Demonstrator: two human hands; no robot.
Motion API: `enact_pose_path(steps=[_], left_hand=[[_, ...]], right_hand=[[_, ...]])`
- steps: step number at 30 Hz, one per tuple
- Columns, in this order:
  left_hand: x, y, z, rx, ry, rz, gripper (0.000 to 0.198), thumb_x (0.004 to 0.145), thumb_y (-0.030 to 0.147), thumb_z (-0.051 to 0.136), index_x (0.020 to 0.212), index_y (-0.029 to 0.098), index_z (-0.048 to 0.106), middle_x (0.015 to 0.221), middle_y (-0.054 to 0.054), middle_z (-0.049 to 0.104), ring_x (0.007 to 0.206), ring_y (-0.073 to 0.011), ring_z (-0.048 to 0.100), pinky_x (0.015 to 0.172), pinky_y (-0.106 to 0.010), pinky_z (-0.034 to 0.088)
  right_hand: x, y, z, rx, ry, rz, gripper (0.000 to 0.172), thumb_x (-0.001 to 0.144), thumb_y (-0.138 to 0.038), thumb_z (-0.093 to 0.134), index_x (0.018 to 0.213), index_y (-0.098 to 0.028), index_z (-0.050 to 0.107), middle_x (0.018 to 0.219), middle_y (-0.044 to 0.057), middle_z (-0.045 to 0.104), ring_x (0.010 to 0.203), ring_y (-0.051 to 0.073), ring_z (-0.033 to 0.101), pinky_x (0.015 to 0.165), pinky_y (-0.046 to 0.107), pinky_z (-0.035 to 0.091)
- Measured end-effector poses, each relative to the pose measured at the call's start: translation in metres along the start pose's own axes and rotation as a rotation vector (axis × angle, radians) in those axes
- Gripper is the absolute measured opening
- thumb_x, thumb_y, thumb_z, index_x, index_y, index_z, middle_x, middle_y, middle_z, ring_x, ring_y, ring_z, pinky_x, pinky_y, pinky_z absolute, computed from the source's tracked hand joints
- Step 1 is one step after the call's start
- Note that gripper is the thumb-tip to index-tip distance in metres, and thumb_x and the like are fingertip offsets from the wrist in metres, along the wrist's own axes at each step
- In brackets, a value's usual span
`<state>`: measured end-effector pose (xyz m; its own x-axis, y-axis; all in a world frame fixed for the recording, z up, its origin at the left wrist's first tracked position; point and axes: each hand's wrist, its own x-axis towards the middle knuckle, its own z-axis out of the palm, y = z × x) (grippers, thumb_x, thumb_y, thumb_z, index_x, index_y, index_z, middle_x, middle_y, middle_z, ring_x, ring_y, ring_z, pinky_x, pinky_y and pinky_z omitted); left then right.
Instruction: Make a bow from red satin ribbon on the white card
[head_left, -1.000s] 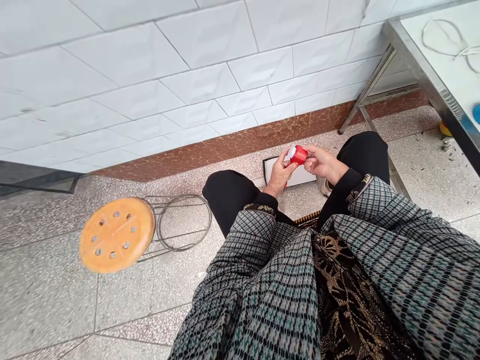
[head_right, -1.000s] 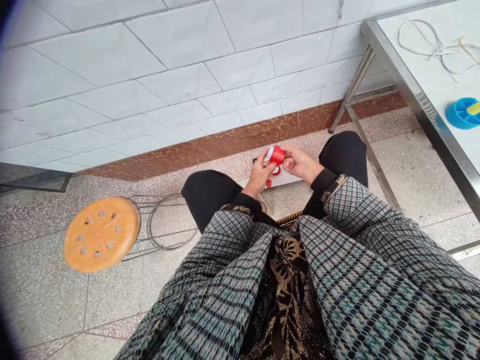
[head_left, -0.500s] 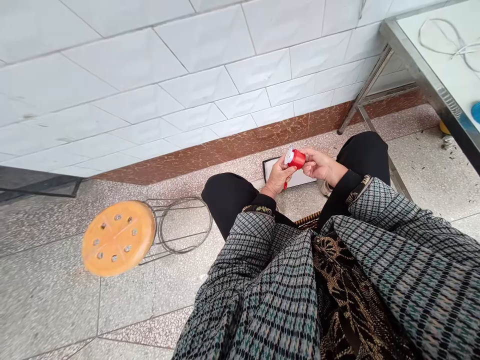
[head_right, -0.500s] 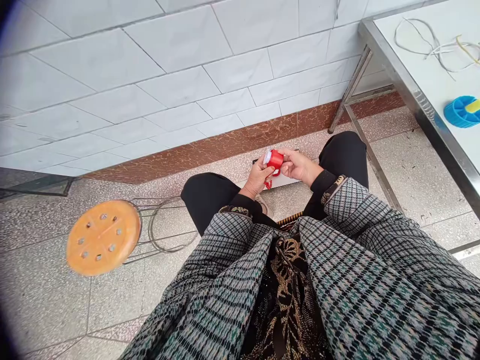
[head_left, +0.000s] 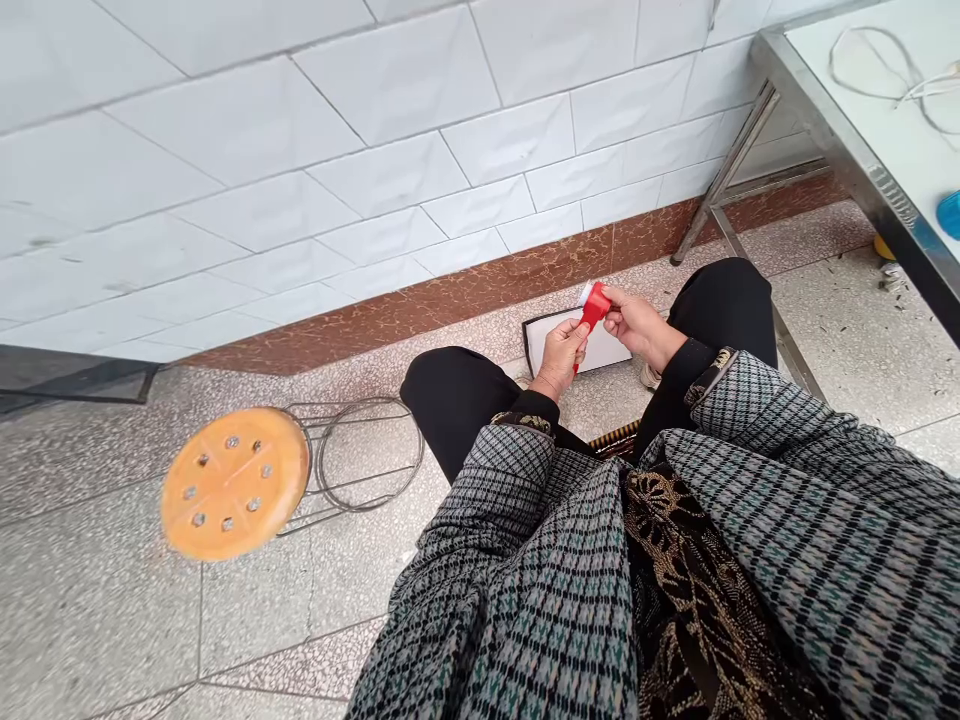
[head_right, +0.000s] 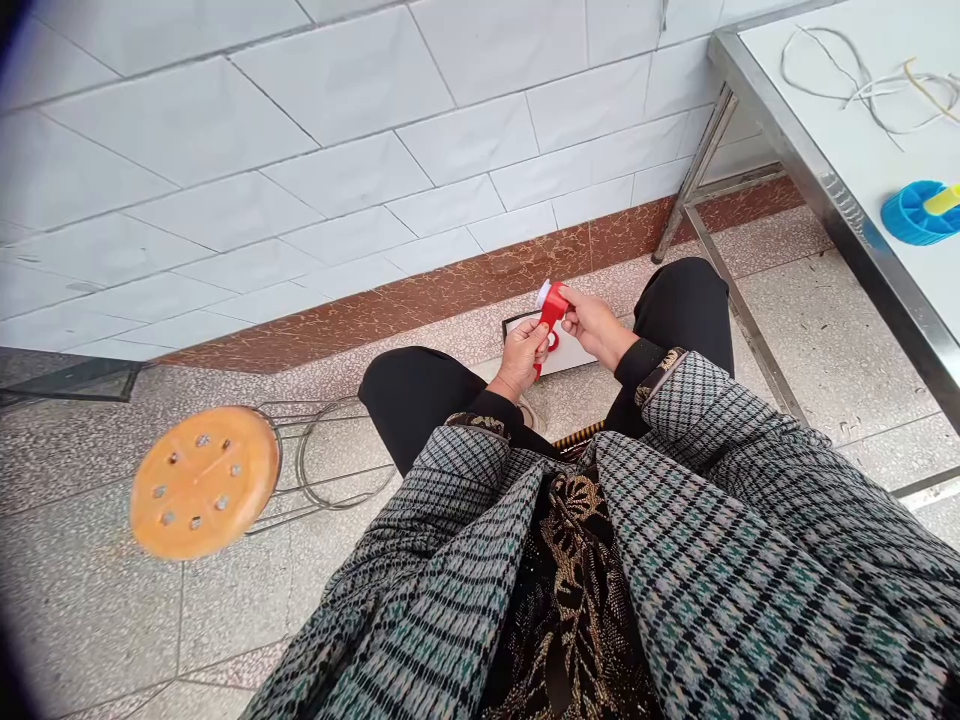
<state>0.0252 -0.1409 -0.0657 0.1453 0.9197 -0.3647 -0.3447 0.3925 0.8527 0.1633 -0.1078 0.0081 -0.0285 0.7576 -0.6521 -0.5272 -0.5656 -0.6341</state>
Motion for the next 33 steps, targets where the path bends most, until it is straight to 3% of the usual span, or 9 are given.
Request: enact_pose_path(steps=[4, 7, 11, 15, 19, 25, 29, 33], left_hand=[[0.003, -0.002, 0.0, 0.064, 0.032, 0.027, 0.045, 0.069, 0.049, 0.087, 0.074, 0.018, 0.054, 0.05, 0.011, 0.04, 0.04, -0.0023, 0.027, 0.043, -0.021, 0.014], [0.004, 0.001, 0.0, 0.058, 0.057, 0.057, 0.046, 0.068, 0.045, 0.089, 0.095, 0.018, 0.063, 0.053, 0.012, 0.043, 0.039, -0.0026, 0.027, 0.042, -0.022, 0.013], [0.002, 0.007, -0.004, 0.034, -0.056, 0.03, 0.091, 0.064, 0.042, 0.092, 0.143, 0.023, 0.053, 0.057, 0.012, 0.048, 0.039, -0.0033, 0.029, 0.042, -0.023, 0.012], [0.001, 0.008, -0.01, 0.025, -0.161, -0.019, 0.108, 0.06, 0.043, 0.093, 0.154, 0.019, 0.045, 0.056, 0.013, 0.047, 0.04, -0.0029, 0.029, 0.042, -0.022, 0.011], [0.001, 0.006, -0.012, -0.018, -0.154, -0.01, 0.102, 0.059, 0.042, 0.092, 0.149, 0.019, 0.049, 0.059, 0.013, 0.05, 0.04, -0.0011, 0.025, 0.042, -0.021, 0.013], [0.002, 0.006, -0.008, -0.089, -0.064, 0.029, 0.079, 0.059, 0.043, 0.093, 0.125, 0.018, 0.057, 0.055, 0.015, 0.038, 0.041, -0.0023, 0.026, 0.042, -0.019, 0.013], [0.003, 0.002, -0.005, -0.048, -0.044, 0.025, 0.071, 0.061, 0.047, 0.093, 0.115, 0.018, 0.057, 0.054, 0.014, 0.041, 0.04, -0.0024, 0.025, 0.041, -0.019, 0.012], [0.006, -0.004, -0.003, 0.031, 0.004, 0.01, 0.049, 0.07, 0.049, 0.087, 0.094, 0.019, 0.057, 0.052, 0.011, 0.045, 0.04, -0.0027, 0.028, 0.042, -0.019, 0.012]], right_hand=[[0.0, -0.003, -0.001, 0.025, -0.016, 0.062, 0.021, 0.101, -0.013, 0.057, 0.08, -0.017, 0.056, 0.052, -0.008, 0.05, 0.036, 0.001, 0.034, 0.038, 0.01, 0.034], [0.001, -0.005, -0.002, 0.043, -0.045, 0.145, 0.021, 0.102, -0.013, 0.054, 0.082, -0.017, 0.056, 0.053, -0.007, 0.051, 0.034, 0.0, 0.028, 0.035, 0.009, 0.031], [0.0, -0.011, -0.004, 0.049, -0.072, 0.303, 0.019, 0.102, -0.014, 0.052, 0.084, -0.017, 0.056, 0.052, -0.006, 0.051, 0.034, 0.001, 0.025, 0.032, 0.009, 0.029], [-0.005, -0.016, -0.003, 0.021, -0.077, 0.419, 0.021, 0.103, -0.017, 0.051, 0.083, -0.017, 0.055, 0.052, -0.005, 0.052, 0.033, 0.0, 0.023, 0.031, 0.01, 0.029], [-0.011, -0.011, 0.0, 0.0, -0.096, 0.394, 0.027, 0.106, -0.02, 0.05, 0.08, -0.017, 0.055, 0.048, -0.007, 0.047, 0.033, 0.001, 0.026, 0.033, 0.01, 0.032], [-0.013, 0.014, 0.002, -0.098, -0.126, 0.113, 0.018, 0.098, -0.014, 0.066, 0.082, -0.017, 0.061, 0.058, -0.004, 0.06, 0.04, 0.004, 0.041, 0.04, 0.013, 0.041], [-0.005, 0.014, 0.0, -0.061, -0.028, 0.053, 0.021, 0.099, -0.013, 0.064, 0.079, -0.017, 0.06, 0.051, -0.006, 0.053, 0.038, 0.003, 0.039, 0.039, 0.012, 0.036], [0.005, 0.003, -0.005, 0.034, 0.028, 0.021, 0.023, 0.102, -0.015, 0.059, 0.079, -0.016, 0.058, 0.05, -0.008, 0.05, 0.036, 0.002, 0.036, 0.038, 0.011, 0.035]])
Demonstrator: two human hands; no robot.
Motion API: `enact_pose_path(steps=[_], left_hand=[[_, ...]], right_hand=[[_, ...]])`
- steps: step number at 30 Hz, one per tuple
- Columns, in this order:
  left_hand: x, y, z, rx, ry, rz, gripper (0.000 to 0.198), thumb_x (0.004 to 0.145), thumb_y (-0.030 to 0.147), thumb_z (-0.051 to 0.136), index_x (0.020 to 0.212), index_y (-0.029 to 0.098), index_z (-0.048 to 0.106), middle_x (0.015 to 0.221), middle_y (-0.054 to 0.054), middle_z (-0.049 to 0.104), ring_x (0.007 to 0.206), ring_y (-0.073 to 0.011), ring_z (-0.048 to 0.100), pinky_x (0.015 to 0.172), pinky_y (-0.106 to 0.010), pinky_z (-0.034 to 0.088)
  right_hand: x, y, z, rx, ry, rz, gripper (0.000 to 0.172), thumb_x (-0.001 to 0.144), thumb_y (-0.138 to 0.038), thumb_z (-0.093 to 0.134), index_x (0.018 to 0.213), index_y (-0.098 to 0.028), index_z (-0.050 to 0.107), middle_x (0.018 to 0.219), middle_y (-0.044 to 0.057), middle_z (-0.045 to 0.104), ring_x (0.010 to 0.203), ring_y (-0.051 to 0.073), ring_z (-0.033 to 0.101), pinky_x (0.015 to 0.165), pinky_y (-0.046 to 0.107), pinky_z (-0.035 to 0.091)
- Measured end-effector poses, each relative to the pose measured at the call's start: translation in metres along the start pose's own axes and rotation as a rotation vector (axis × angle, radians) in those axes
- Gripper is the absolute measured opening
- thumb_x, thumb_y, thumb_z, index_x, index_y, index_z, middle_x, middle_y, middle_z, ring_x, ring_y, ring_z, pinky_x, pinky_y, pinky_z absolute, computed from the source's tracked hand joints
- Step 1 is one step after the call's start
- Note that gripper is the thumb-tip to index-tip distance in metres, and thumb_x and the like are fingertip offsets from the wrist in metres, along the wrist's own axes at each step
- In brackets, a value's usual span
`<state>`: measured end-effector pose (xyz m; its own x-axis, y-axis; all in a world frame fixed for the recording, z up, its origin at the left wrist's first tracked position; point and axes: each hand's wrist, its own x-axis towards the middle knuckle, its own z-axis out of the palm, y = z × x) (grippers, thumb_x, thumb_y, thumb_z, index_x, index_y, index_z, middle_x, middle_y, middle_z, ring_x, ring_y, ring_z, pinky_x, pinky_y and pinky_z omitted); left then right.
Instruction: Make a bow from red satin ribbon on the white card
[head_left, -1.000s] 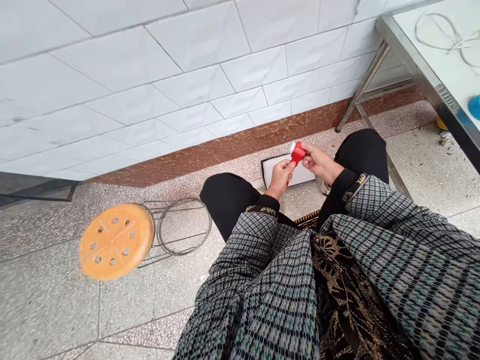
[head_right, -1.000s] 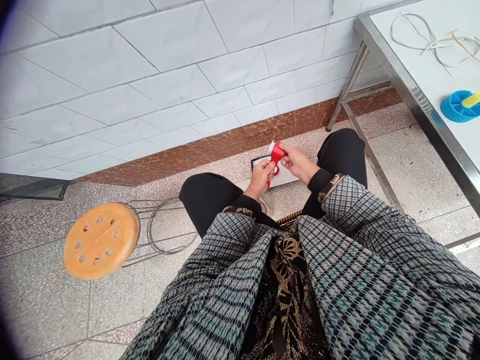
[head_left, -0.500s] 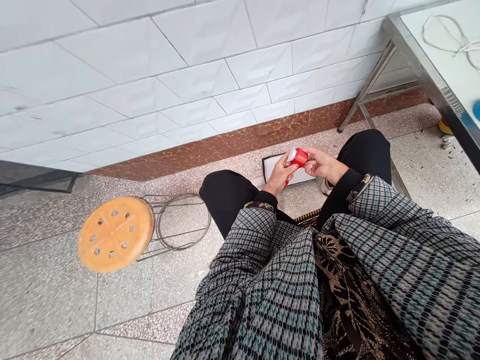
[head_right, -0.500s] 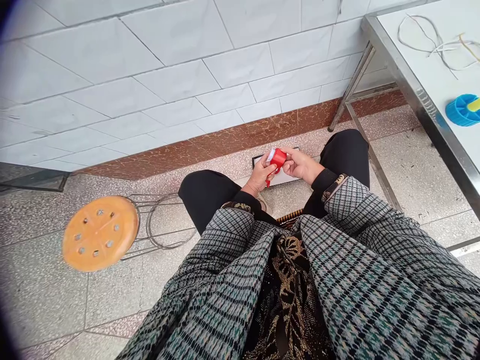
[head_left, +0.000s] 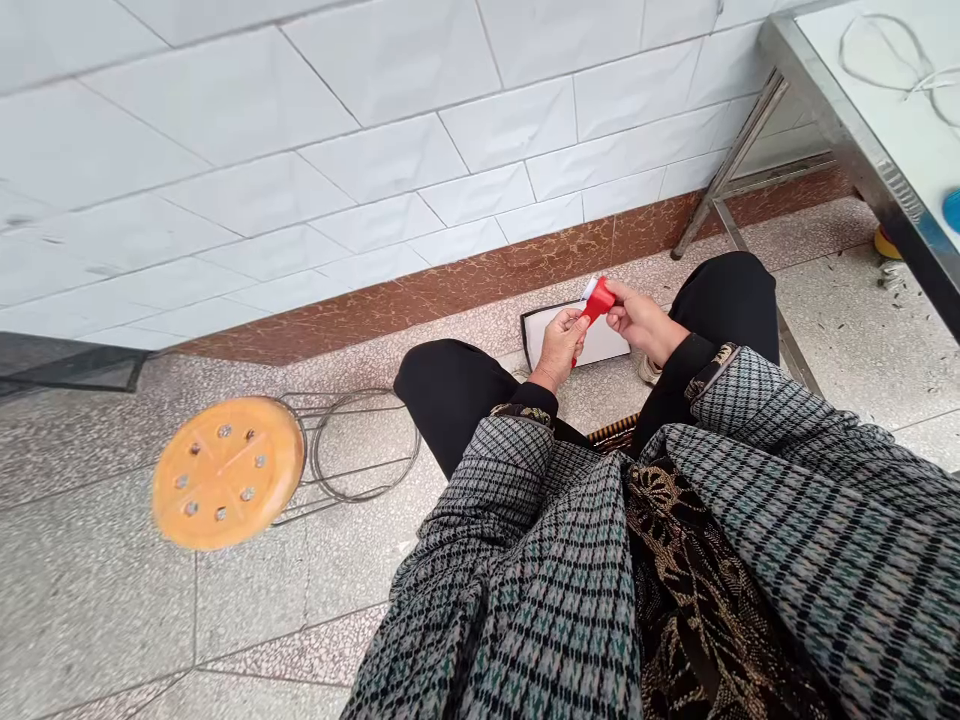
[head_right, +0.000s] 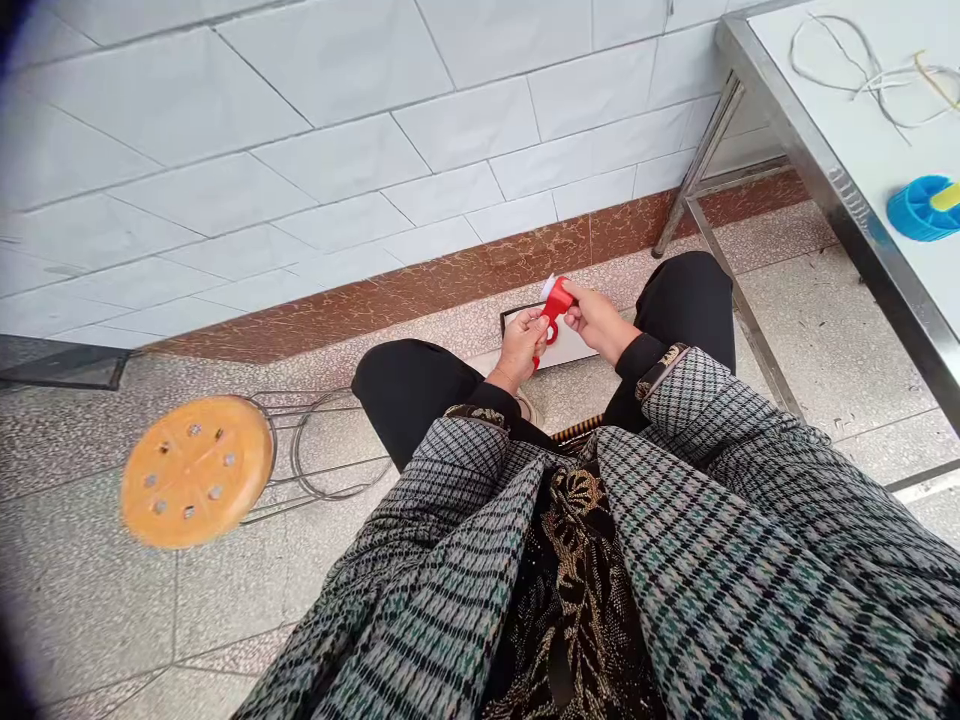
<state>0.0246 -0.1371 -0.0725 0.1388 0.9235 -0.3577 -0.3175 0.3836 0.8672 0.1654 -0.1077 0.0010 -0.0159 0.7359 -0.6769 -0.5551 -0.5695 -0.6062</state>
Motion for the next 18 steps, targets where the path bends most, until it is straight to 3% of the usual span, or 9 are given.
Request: enact_pose_path(steps=[5, 7, 9, 12, 15, 18], left_hand=[[0.004, -0.003, 0.0, 0.075, 0.023, 0.056, 0.044, 0.072, 0.049, 0.086, 0.081, 0.018, 0.057, 0.05, 0.011, 0.04, 0.039, -0.0025, 0.027, 0.041, -0.022, 0.014], [0.004, -0.002, -0.002, 0.065, 0.025, 0.08, 0.046, 0.07, 0.047, 0.088, 0.093, 0.017, 0.062, 0.052, 0.012, 0.04, 0.04, -0.0024, 0.027, 0.042, -0.022, 0.015], [0.003, -0.001, -0.005, 0.044, -0.019, 0.093, 0.06, 0.069, 0.043, 0.089, 0.117, 0.018, 0.063, 0.054, 0.013, 0.038, 0.041, -0.003, 0.027, 0.042, -0.022, 0.017], [0.002, -0.001, -0.011, 0.045, -0.141, 0.089, 0.085, 0.071, 0.042, 0.088, 0.146, 0.02, 0.053, 0.054, 0.014, 0.039, 0.041, -0.0038, 0.027, 0.043, -0.023, 0.016], [0.002, 0.0, -0.015, 0.032, -0.213, 0.031, 0.099, 0.068, 0.042, 0.089, 0.154, 0.019, 0.045, 0.054, 0.013, 0.043, 0.042, -0.0036, 0.027, 0.044, -0.023, 0.013], [0.002, 0.001, -0.014, -0.019, -0.205, -0.002, 0.106, 0.06, 0.043, 0.092, 0.152, 0.017, 0.047, 0.053, 0.015, 0.04, 0.041, -0.0029, 0.024, 0.044, -0.023, 0.01]], right_hand=[[0.0, -0.007, 0.0, 0.027, 0.001, 0.067, 0.021, 0.101, -0.013, 0.057, 0.08, -0.017, 0.056, 0.053, -0.007, 0.052, 0.035, 0.001, 0.032, 0.035, 0.009, 0.032], [-0.002, -0.009, 0.0, 0.036, -0.015, 0.133, 0.022, 0.102, -0.013, 0.056, 0.081, -0.017, 0.056, 0.052, -0.007, 0.051, 0.034, 0.001, 0.03, 0.033, 0.009, 0.031], [-0.004, -0.012, 0.001, 0.039, -0.031, 0.219, 0.02, 0.102, -0.014, 0.055, 0.082, -0.018, 0.056, 0.052, -0.006, 0.051, 0.034, 0.001, 0.027, 0.032, 0.008, 0.03], [-0.006, -0.015, -0.001, 0.03, -0.042, 0.336, 0.016, 0.102, -0.015, 0.054, 0.087, -0.017, 0.058, 0.052, -0.007, 0.049, 0.035, 0.002, 0.025, 0.031, 0.009, 0.031], [-0.007, -0.017, -0.002, 0.015, -0.043, 0.407, 0.013, 0.101, -0.016, 0.056, 0.089, -0.017, 0.059, 0.05, -0.008, 0.044, 0.036, 0.002, 0.023, 0.031, 0.009, 0.031], [-0.009, -0.017, -0.002, 0.0, -0.057, 0.45, 0.017, 0.103, -0.018, 0.056, 0.086, -0.017, 0.058, 0.049, -0.008, 0.042, 0.036, 0.002, 0.022, 0.032, 0.009, 0.03]])
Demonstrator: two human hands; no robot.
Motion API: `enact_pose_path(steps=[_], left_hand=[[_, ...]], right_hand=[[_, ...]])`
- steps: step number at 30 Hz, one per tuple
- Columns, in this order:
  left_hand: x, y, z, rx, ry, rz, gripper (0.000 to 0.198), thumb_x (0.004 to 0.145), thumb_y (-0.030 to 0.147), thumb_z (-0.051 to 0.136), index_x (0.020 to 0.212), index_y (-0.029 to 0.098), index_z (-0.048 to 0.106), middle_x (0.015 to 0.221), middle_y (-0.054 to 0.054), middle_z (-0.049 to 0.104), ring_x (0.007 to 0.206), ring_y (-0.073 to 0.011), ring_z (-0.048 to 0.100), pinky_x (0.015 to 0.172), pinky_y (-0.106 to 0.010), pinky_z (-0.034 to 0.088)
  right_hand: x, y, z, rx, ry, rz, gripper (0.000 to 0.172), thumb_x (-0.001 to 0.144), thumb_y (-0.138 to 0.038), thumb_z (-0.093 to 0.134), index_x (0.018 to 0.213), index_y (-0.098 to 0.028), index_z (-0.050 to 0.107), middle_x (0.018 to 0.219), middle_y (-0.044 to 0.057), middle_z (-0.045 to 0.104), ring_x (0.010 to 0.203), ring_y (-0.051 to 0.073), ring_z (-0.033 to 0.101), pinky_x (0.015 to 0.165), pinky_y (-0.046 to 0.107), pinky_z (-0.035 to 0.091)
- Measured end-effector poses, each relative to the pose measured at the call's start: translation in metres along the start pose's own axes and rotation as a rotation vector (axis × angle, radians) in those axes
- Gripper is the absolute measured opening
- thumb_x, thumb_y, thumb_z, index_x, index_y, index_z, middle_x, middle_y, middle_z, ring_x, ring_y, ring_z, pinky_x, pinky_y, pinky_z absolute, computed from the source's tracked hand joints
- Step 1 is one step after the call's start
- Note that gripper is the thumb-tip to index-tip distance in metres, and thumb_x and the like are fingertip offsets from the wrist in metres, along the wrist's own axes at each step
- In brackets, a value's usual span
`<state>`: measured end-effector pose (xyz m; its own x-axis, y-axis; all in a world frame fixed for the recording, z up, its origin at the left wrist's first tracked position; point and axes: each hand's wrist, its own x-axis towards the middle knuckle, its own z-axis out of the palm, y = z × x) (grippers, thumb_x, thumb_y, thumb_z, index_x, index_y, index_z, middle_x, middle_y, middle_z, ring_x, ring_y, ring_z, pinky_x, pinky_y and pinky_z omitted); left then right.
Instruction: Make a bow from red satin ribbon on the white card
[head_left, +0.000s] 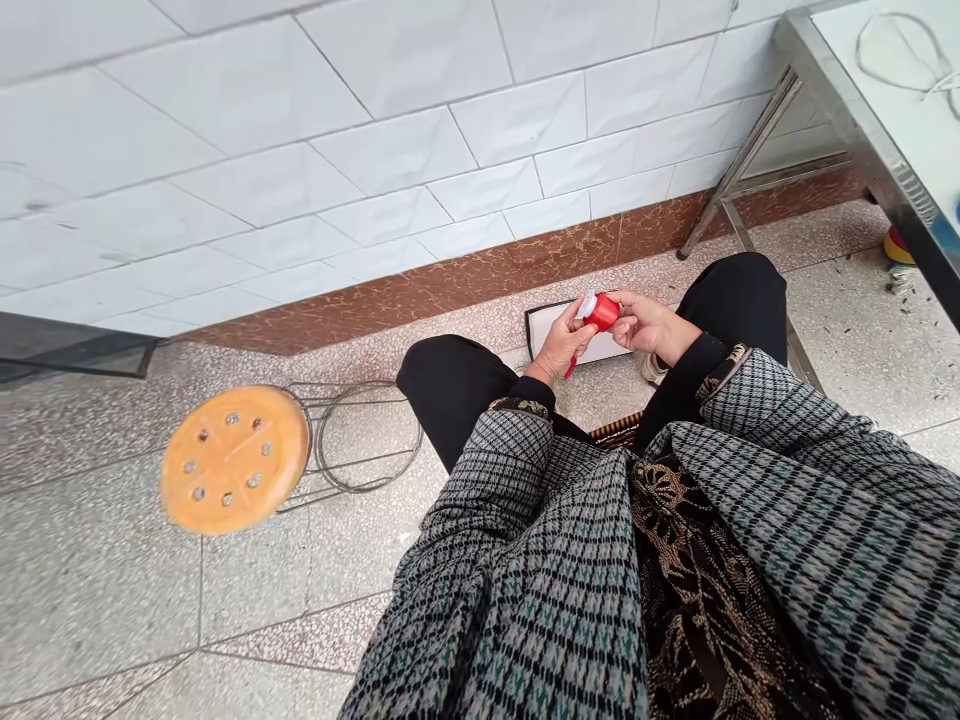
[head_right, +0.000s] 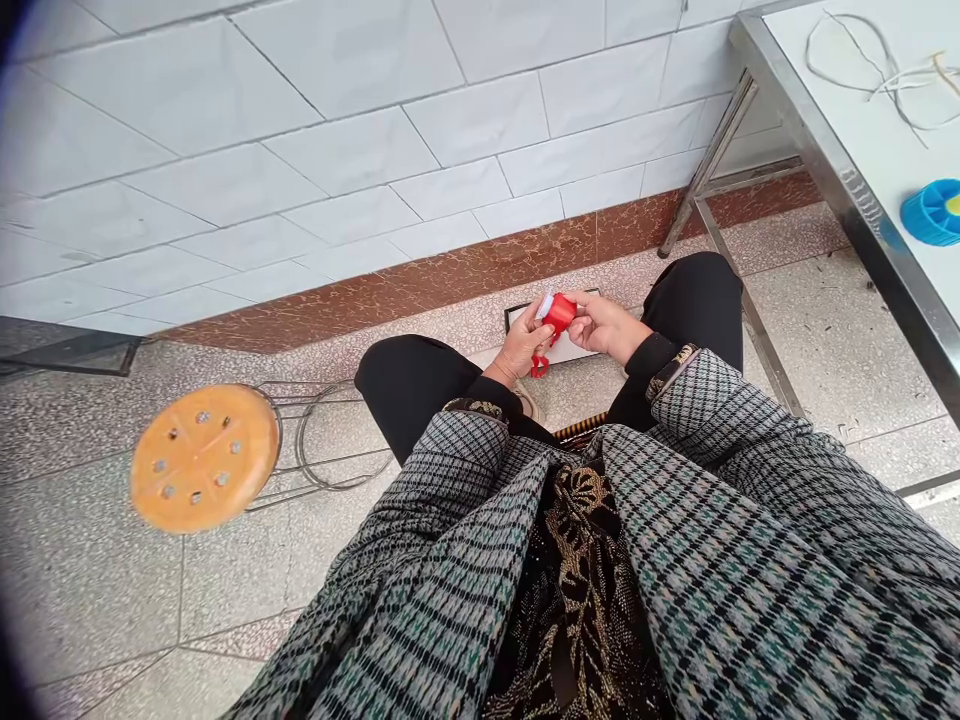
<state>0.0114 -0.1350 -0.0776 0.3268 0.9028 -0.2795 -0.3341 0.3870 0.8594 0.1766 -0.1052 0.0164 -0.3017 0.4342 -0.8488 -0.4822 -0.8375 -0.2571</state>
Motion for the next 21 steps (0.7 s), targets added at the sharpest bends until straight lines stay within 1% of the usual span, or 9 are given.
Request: enact_pose_path(steps=[3, 8, 10, 12, 14, 17, 19, 21], left_hand=[[-0.001, 0.003, 0.004, -0.058, 0.049, 0.017, 0.099, 0.056, 0.043, 0.093, 0.142, 0.016, 0.053, 0.054, 0.016, 0.034, 0.042, -0.0024, 0.021, 0.044, -0.022, 0.01], [-0.006, 0.006, 0.007, -0.098, 0.106, 0.031, 0.077, 0.062, 0.046, 0.091, 0.125, 0.018, 0.058, 0.055, 0.015, 0.034, 0.044, -0.0029, 0.021, 0.045, -0.02, 0.011], [-0.006, 0.004, 0.008, -0.084, 0.12, 0.025, 0.07, 0.064, 0.045, 0.09, 0.121, 0.019, 0.058, 0.055, 0.014, 0.035, 0.044, -0.003, 0.021, 0.045, -0.02, 0.011], [-0.005, 0.002, 0.01, -0.063, 0.148, 0.017, 0.063, 0.067, 0.044, 0.089, 0.116, 0.019, 0.059, 0.055, 0.014, 0.037, 0.043, -0.003, 0.021, 0.045, -0.02, 0.01], [-0.004, -0.001, 0.012, -0.036, 0.181, 0.011, 0.053, 0.069, 0.046, 0.086, 0.107, 0.019, 0.06, 0.054, 0.013, 0.04, 0.042, -0.0029, 0.021, 0.045, -0.02, 0.01], [-0.002, -0.003, 0.014, 0.027, 0.205, 0.014, 0.043, 0.07, 0.046, 0.085, 0.088, 0.018, 0.059, 0.053, 0.011, 0.039, 0.042, -0.003, 0.023, 0.044, -0.021, 0.013], [-0.001, -0.003, 0.014, 0.072, 0.213, 0.035, 0.041, 0.068, 0.044, 0.086, 0.08, 0.018, 0.057, 0.055, 0.01, 0.039, 0.043, -0.0028, 0.025, 0.044, -0.02, 0.016], [-0.001, -0.002, 0.014, 0.105, 0.219, 0.068, 0.042, 0.066, 0.043, 0.087, 0.075, 0.018, 0.054, 0.058, 0.009, 0.042, 0.046, -0.0026, 0.028, 0.044, -0.019, 0.018]], right_hand=[[0.0, 0.007, 0.001, -0.017, -0.027, -0.04, 0.025, 0.106, -0.021, 0.054, 0.082, -0.017, 0.057, 0.05, -0.008, 0.044, 0.036, 0.001, 0.025, 0.034, 0.009, 0.032], [0.005, 0.029, 0.004, -0.131, -0.052, -0.327, 0.022, 0.099, -0.018, 0.068, 0.078, -0.016, 0.061, 0.053, -0.006, 0.052, 0.039, 0.003, 0.036, 0.038, 0.012, 0.039], [0.009, 0.032, 0.004, -0.152, -0.017, -0.404, 0.023, 0.1, -0.017, 0.066, 0.077, -0.016, 0.061, 0.051, -0.006, 0.051, 0.039, 0.003, 0.037, 0.039, 0.013, 0.04], [0.012, 0.029, 0.003, -0.095, 0.044, -0.45, 0.025, 0.101, -0.016, 0.063, 0.076, -0.016, 0.06, 0.049, -0.007, 0.048, 0.038, 0.003, 0.036, 0.039, 0.012, 0.038], [0.016, 0.021, 0.001, -0.018, 0.086, -0.473, 0.027, 0.102, -0.016, 0.06, 0.076, -0.017, 0.058, 0.049, -0.008, 0.047, 0.037, 0.003, 0.035, 0.038, 0.012, 0.036], [0.02, 0.009, -0.003, 0.036, 0.065, -0.449, 0.029, 0.104, -0.018, 0.057, 0.075, -0.018, 0.055, 0.05, -0.008, 0.047, 0.037, 0.002, 0.034, 0.039, 0.011, 0.035], [0.021, 0.005, -0.005, 0.052, 0.047, -0.424, 0.027, 0.104, -0.017, 0.055, 0.077, -0.017, 0.056, 0.051, -0.008, 0.049, 0.037, 0.002, 0.034, 0.038, 0.01, 0.034], [0.019, 0.003, -0.005, 0.064, 0.042, -0.405, 0.023, 0.104, -0.015, 0.054, 0.081, -0.017, 0.058, 0.055, -0.007, 0.054, 0.036, 0.001, 0.033, 0.038, 0.009, 0.033]])
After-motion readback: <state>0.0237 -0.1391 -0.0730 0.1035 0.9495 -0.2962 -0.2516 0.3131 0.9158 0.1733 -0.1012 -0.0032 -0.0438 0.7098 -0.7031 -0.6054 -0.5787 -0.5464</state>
